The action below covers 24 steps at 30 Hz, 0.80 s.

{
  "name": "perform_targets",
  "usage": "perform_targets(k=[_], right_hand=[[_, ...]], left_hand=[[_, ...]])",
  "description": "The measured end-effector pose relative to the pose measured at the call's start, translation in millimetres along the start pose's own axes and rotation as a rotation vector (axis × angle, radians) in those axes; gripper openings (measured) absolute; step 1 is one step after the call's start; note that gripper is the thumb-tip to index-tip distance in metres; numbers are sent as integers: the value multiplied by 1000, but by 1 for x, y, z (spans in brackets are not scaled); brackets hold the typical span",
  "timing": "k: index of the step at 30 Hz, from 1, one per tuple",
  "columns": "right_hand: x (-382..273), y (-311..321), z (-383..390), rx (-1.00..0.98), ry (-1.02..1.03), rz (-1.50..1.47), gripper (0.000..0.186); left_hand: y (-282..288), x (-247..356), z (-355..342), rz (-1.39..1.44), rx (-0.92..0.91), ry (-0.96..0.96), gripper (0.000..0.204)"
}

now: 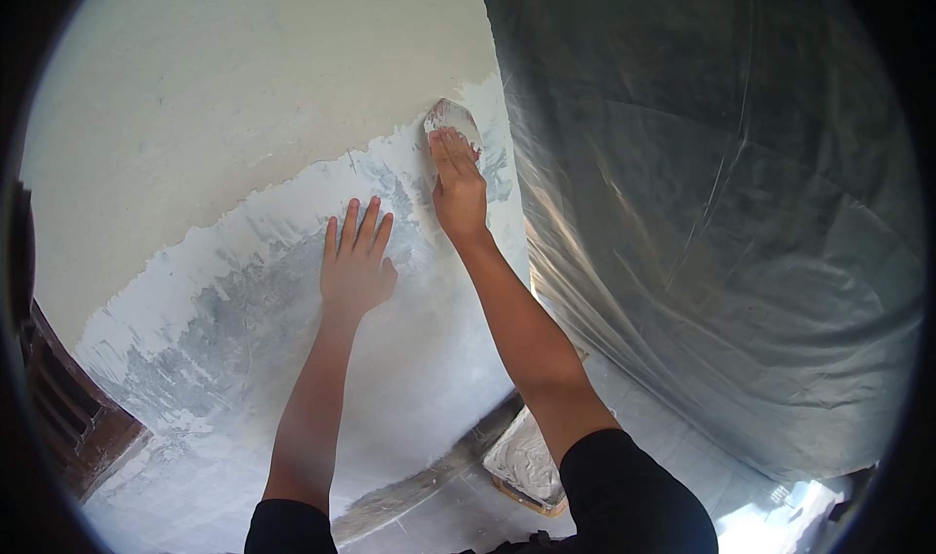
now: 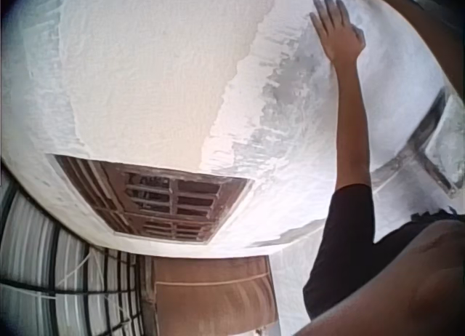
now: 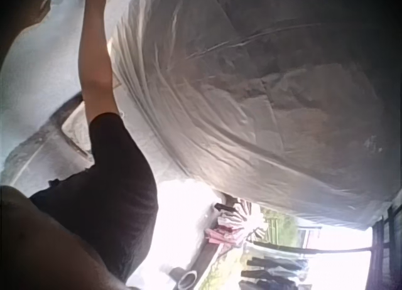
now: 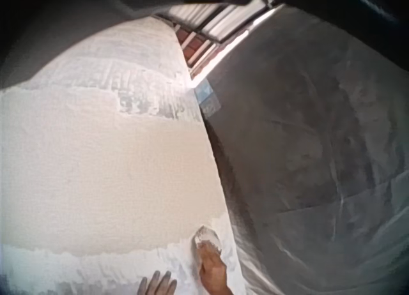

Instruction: The person applies wall putty to a wall using a putty knife.

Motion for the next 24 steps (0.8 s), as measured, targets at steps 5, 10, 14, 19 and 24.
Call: perform_targets(k=[5, 10, 14, 19, 24], right_hand=[[5, 3, -12, 51, -9, 33, 56], [-13, 16, 12, 20, -40, -17, 51], [-18, 64, 37, 121, -361, -211, 35], [9, 125, 101, 197, -695, -288, 25], [38, 172, 214, 291, -1190, -599, 19]], left_hand=[[2, 5, -3, 17, -2, -8, 64], [9, 8, -3, 52, -24, -10, 66], [14, 5, 2, 110, -23, 10, 70], [8, 46, 40, 192, -45, 4, 67], [-6, 135, 124, 533, -229, -5, 60]])
Point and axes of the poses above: each hand's wrist, its own z-axis away from the middle knuckle, its own y-axis out of the back of the hand, x = y × z, the point moved 8 cm from there along -z, towards the middle knuckle, and after that the axes turned 10 degrees about -z, right-handed, at the moved point
